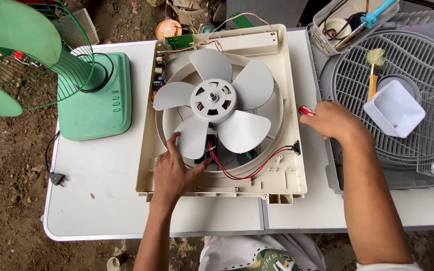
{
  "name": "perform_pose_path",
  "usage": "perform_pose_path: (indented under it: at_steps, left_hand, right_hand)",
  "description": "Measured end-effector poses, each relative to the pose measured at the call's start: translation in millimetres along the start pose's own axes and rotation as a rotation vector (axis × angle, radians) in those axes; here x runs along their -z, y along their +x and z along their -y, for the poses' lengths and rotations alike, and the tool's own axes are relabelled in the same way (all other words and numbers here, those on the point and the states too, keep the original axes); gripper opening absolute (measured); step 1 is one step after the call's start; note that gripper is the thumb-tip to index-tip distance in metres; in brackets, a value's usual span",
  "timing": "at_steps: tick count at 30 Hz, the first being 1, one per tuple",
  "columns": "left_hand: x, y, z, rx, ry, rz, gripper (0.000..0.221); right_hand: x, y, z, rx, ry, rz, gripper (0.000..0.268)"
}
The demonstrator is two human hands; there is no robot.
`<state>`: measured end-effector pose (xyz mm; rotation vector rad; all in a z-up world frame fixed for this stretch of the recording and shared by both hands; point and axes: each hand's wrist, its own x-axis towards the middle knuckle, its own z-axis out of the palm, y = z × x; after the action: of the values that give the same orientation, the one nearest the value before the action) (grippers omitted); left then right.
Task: The person cleans fan blades with a brush and then assembles the fan by mounting the blades onto the motor shaft and managing internal wiring and components.
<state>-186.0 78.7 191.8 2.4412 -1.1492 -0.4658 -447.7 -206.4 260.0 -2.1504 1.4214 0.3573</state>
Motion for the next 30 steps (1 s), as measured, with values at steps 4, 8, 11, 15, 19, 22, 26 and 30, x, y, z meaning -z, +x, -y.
perform_pose_path:
  at_steps: [4,8,11,15,19,22,26,30]
  left_hand:
    - [-3.4,-1.9,-4.4,-0.127,0.04,-0.121,0.1]
    - [-2.9,-3.8,-9.2,-0.115,-0.006,-0.126,0.097]
    - [-7.6,-6.4,-9.1,-0.135,-0.014,-0.166,0.097]
    - [-18.6,-6.6,-7.9,-0.163,0.057,-0.309,0.107]
    - [-24.4,-9.3,-10.5,-0.129,0.065,-0.335,0.105]
    - [-26.3,-9.9,-13.8,-0.123,0.036,-0.341,0.104]
    - [-21.6,-13.6,-26.7,-0.094,-0.078,-0.331,0.091]
    - [-29.0,-15.4,-32.1,-0.092,-0.057,-0.391,0.081]
  right_hand:
    - [39.2,-43.6,11.1,-0.118,0.007,-0.106,0.056]
    - [46.4,-53.4,-20.2,-0.108,0.338,-0.427,0.045]
    - [17.4,-24.3,-59.1,-0.006,0.273,-0.639,0.043]
    - [-22.2,-6.0,-69.5,0.065,0.197,-0.808,0.037]
    - [-37.2,-5.2,-71.7,0.044,0.114,-0.82,0.037]
    - [-39.4,-5.7,-68.3,-0.039,0.004,-0.819,0.041]
    - [-40.9,-7.5,-71.5,-0.086,-0.063,-0.809,0.042]
    - [-44.6,-17.1,-65.5,0.102,-0.024,-0.881,0.038]
